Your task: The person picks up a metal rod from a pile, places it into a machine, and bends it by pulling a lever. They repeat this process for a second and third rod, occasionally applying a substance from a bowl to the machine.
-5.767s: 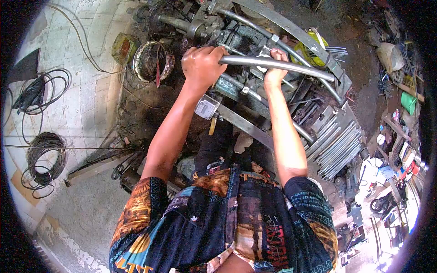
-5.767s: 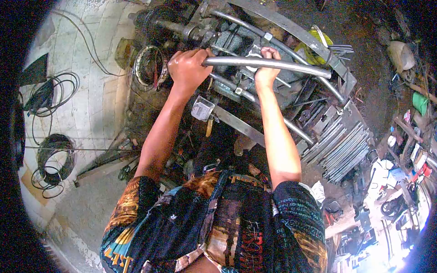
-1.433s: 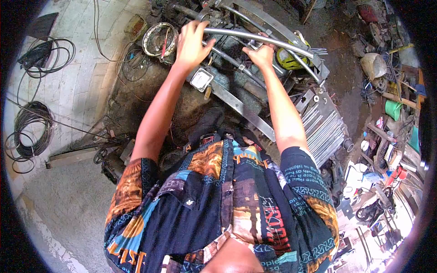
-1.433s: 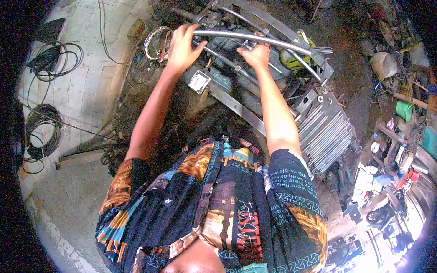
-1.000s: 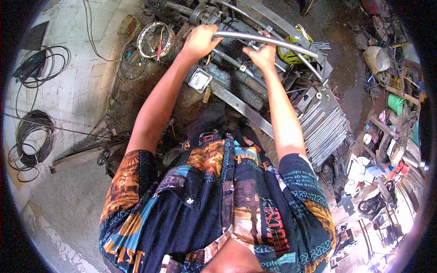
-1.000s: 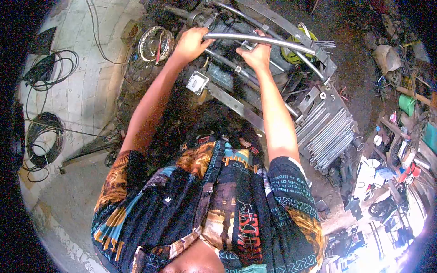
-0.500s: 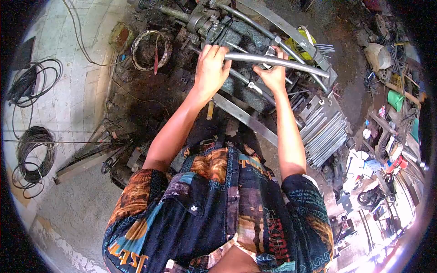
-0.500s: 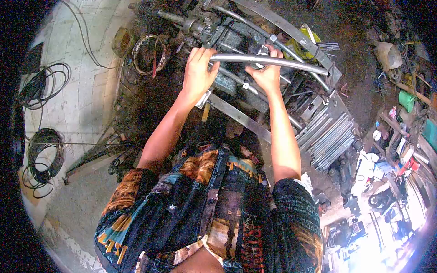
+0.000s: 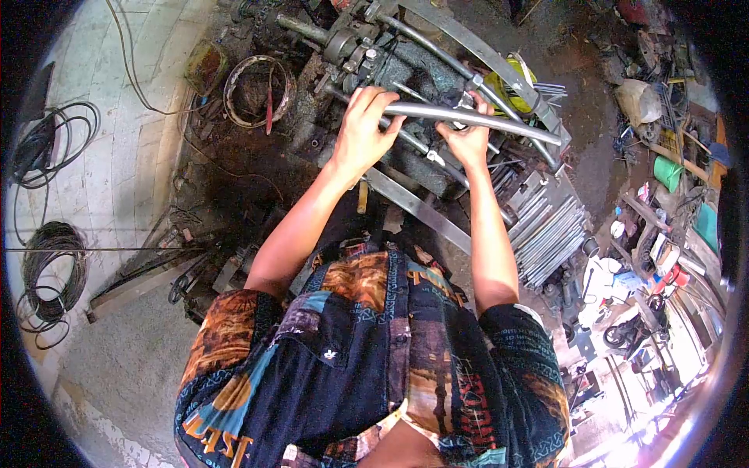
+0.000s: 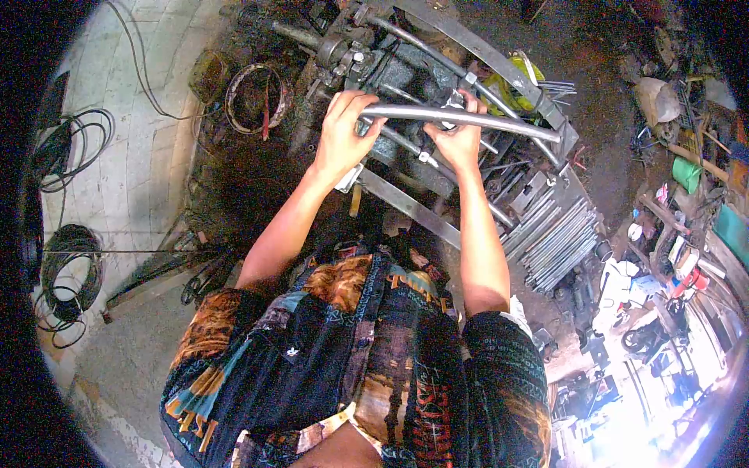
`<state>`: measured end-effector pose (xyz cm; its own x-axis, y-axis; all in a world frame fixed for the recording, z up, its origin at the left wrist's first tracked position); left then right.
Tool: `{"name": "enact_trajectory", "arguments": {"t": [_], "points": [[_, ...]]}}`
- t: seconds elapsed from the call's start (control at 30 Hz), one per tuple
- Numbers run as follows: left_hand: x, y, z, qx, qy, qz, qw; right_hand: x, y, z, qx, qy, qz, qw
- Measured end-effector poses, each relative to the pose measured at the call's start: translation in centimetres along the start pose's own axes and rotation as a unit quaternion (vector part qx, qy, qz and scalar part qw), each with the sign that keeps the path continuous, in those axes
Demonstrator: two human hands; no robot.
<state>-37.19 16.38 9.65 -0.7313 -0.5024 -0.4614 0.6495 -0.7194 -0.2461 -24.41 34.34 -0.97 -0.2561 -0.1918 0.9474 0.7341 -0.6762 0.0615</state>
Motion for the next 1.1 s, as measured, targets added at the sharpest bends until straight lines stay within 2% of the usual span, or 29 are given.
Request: {"name": "enact_trajectory", "arguments": {"t": [0.07,0.2,0.73,0.77,0.8,0.93,1.1], "points": [[0.0,0.2,1.0,-0.051,0.038,0.007,0.998,-0.3,0.1,0.0,-0.01,-0.02,0.003,1.0],[0.5,0.7,0.7,0.021,0.003,0.045,0.999,0.0,0.0,-0.1,-0.011,0.011,0.018,1.0],[0.7,0.4,0.2,0.043,-0.049,0.049,0.997,0.4,0.0,0.1,-0.036,0.013,-0.001,0.999],[0.8,0.5,0.1,0.09,-0.052,0.071,0.992,0.2,0.0,0.1,-0.034,0.013,0.003,0.999],[0.9,0.7,0.0,0.09,-0.055,0.069,0.992,0.3,0.0,0.1,-0.031,0.013,0.009,0.999],[0.4,1.7,0.7,0.044,-0.095,0.035,0.994,0.2,0.2,0.2,-0.026,0.001,-0.001,1.0],[1.1,7.0,3.5,0.006,-0.128,0.109,0.986,0.8,0.8,0.2,-0.014,-0.018,-0.025,0.999]]}}
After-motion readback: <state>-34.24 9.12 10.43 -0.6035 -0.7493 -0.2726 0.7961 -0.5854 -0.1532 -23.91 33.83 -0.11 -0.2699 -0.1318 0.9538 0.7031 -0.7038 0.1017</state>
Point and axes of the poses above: each hand's wrist, its own y-axis away from the middle knuckle, its own z-axis out of the back of the hand, x = y × z, the point moved 5 cm from there along -y, towards the middle knuckle, and after that the axes turned 13 degrees about -y, right-handed, at the moved point
